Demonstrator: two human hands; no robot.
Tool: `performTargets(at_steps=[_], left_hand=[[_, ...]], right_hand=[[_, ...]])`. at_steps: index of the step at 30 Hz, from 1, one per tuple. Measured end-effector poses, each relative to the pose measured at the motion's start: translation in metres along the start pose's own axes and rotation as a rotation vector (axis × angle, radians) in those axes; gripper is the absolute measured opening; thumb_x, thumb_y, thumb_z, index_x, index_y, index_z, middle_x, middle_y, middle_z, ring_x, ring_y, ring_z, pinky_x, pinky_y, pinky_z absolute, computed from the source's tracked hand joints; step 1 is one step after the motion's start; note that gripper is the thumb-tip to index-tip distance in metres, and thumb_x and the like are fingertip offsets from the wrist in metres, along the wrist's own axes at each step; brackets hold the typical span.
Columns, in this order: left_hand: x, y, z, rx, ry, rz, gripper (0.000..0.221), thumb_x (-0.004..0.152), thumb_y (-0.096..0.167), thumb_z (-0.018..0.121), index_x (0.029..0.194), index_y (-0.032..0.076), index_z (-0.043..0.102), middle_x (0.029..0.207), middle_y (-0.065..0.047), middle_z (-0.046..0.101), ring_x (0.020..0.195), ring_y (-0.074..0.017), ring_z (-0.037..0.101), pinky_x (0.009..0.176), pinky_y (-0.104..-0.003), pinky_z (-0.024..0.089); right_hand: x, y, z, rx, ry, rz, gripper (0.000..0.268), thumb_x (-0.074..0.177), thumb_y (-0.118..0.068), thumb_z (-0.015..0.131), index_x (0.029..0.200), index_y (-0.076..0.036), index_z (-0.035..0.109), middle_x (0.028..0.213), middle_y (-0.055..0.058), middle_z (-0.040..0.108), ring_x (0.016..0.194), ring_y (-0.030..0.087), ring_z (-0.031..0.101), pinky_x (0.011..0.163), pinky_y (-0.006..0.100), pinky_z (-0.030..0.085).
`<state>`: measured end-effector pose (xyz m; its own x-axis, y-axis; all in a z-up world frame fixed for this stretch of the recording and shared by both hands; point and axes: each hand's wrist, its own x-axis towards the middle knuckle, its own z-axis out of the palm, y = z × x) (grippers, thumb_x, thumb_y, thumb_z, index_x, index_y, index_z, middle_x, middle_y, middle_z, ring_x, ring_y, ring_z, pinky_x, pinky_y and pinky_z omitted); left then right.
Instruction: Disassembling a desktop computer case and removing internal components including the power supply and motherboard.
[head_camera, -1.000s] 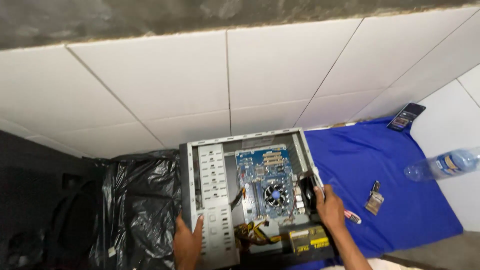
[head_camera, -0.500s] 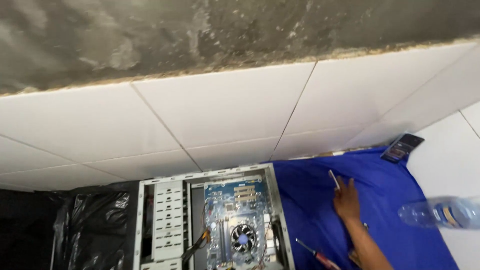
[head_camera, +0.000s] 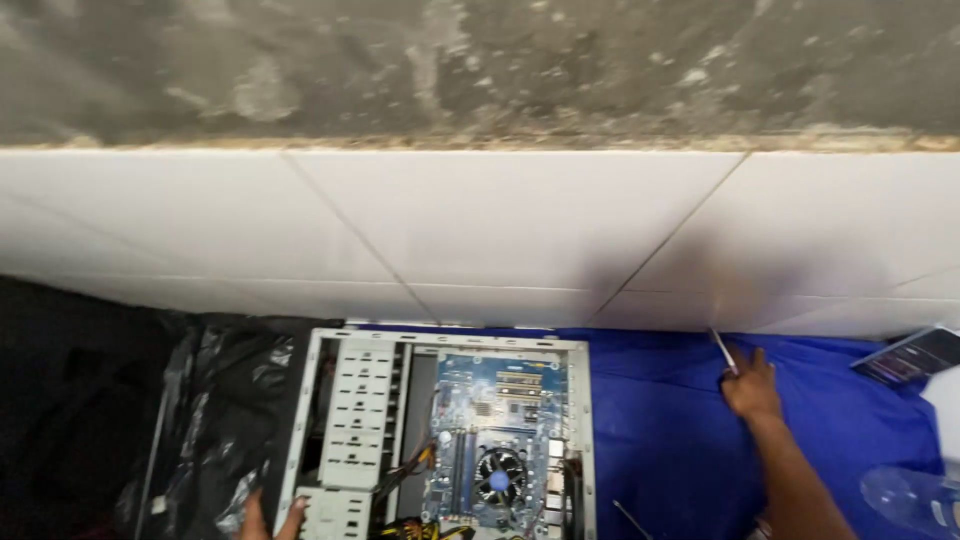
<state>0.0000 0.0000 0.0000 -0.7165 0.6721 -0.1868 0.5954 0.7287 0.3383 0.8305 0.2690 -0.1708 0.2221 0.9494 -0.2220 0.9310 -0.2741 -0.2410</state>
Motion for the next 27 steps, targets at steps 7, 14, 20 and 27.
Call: performTargets(at_steps=[7, 14, 20, 27], left_hand=[[-0.008, 0.067, -0.073, 0.141, -0.237, -0.16, 0.08, 0.08, 0.07, 0.058, 0.151, 0.036, 0.045, 0.113, -0.02, 0.078, 0.107, -0.0454, 0.071, 0.09, -0.047, 0.054], [-0.016, 0.055, -0.055, 0.063, -0.074, -0.08, 0.069, 0.078, 0.065, 0.067, 0.139, 0.034, 0.057, 0.097, -0.022, 0.079, 0.093, -0.0457, 0.073, 0.083, -0.048, 0.056], [-0.007, 0.055, -0.058, 0.129, -0.172, -0.102, 0.088, 0.077, 0.074, 0.057, 0.155, 0.035, 0.044, 0.115, -0.031, 0.075, 0.11, -0.0522, 0.068, 0.092, -0.054, 0.053], [-0.023, 0.082, -0.089, 0.049, -0.201, -0.012, 0.08, 0.084, 0.066, 0.057, 0.152, 0.026, 0.046, 0.118, -0.029, 0.074, 0.113, -0.0511, 0.066, 0.095, -0.054, 0.051]], right_hand=[[-0.125, -0.124, -0.141, 0.009, 0.406, -0.075, 0.063, 0.083, -0.006, 0.059, 0.146, -0.004, 0.06, 0.142, 0.029, 0.042, 0.096, 0.052, 0.064, 0.084, 0.057, 0.054], [-0.257, -0.116, -0.251, -0.471, 0.935, 0.025, 0.051, 0.106, -0.045, 0.081, 0.15, -0.02, 0.076, 0.135, 0.012, 0.058, 0.09, 0.028, 0.068, 0.054, 0.043, 0.055], [-0.226, -0.08, -0.22, 0.043, 0.119, 0.434, 0.093, 0.077, -0.055, 0.073, 0.16, -0.027, 0.041, 0.169, 0.024, 0.021, 0.148, 0.049, 0.035, 0.109, 0.066, 0.043], [-0.192, -0.039, -0.147, -0.063, 0.008, 0.268, 0.08, 0.077, -0.024, 0.084, 0.147, -0.021, 0.046, 0.153, 0.011, 0.047, 0.111, 0.053, 0.071, 0.086, 0.067, 0.059]])
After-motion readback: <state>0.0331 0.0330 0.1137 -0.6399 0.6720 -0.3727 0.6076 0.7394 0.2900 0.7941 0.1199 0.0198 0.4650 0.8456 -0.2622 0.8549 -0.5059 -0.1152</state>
